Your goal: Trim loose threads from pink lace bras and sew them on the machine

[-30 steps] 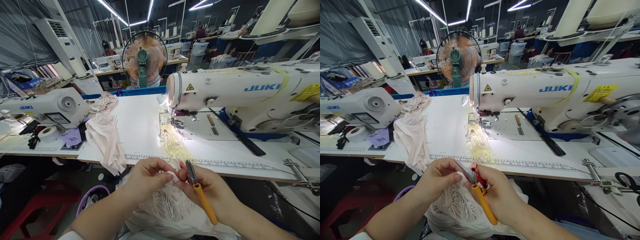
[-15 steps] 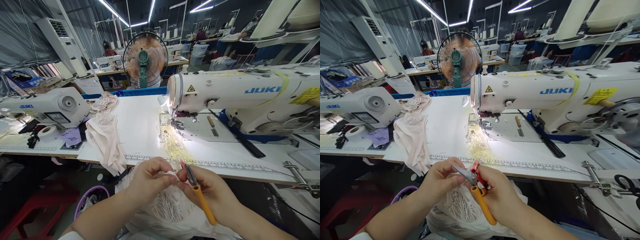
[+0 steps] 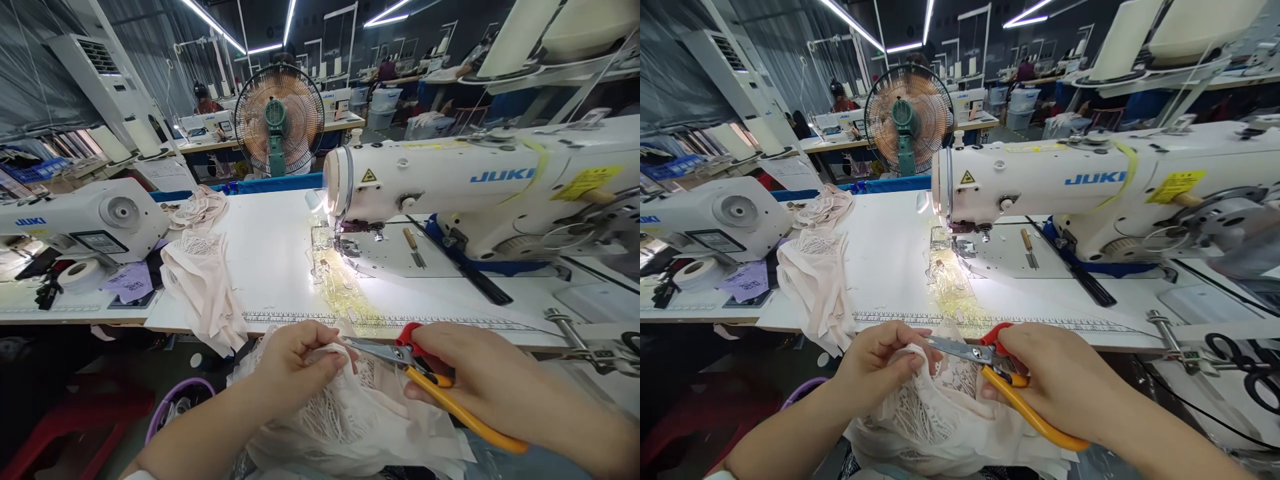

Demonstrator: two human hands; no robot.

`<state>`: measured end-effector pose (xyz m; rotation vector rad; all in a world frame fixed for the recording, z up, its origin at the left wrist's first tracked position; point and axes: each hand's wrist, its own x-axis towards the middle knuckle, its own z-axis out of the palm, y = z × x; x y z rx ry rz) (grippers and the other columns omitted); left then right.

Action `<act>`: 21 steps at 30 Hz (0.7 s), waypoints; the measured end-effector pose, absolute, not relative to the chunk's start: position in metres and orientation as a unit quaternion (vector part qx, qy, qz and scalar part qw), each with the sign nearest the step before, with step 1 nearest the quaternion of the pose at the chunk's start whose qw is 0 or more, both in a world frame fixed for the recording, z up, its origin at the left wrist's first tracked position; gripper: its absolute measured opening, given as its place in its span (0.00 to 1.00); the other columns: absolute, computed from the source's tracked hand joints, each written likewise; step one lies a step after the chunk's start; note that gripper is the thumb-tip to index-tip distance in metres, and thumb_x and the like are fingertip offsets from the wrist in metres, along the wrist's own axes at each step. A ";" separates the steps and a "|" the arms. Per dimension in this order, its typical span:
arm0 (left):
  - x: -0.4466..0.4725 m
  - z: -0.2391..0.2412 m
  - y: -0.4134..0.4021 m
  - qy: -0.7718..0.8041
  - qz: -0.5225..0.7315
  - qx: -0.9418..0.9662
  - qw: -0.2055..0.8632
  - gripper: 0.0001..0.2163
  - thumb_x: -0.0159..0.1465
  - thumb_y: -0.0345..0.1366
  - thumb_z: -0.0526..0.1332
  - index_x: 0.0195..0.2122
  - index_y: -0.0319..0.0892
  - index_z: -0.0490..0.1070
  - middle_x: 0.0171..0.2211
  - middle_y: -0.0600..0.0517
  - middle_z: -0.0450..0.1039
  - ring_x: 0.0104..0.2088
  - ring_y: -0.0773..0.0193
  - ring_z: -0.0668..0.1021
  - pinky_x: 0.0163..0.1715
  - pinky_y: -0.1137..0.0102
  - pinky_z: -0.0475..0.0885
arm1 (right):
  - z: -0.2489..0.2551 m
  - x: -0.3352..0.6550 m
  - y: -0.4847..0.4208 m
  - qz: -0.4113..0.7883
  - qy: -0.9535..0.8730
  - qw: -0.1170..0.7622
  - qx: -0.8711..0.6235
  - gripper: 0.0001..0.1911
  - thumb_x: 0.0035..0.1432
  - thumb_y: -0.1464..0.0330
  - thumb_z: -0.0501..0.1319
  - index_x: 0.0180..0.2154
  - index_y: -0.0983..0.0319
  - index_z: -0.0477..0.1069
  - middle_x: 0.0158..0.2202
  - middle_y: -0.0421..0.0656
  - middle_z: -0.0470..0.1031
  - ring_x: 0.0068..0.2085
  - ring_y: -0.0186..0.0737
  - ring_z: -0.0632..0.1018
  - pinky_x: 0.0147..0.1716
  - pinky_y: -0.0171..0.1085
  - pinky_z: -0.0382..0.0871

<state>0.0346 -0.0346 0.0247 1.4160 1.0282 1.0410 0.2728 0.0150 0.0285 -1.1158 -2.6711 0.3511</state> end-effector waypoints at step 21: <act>0.034 0.026 -0.032 0.508 0.380 0.612 0.472 0.07 0.56 0.38 0.60 0.26 0.40 0.70 0.26 0.49 0.76 0.30 0.60 0.77 0.43 0.62 0.69 | 0.012 0.281 0.010 0.121 -0.906 0.107 -0.391 0.23 0.52 0.48 0.57 0.20 0.58 0.55 0.18 0.38 0.64 0.19 0.36 0.65 0.18 0.34 0.50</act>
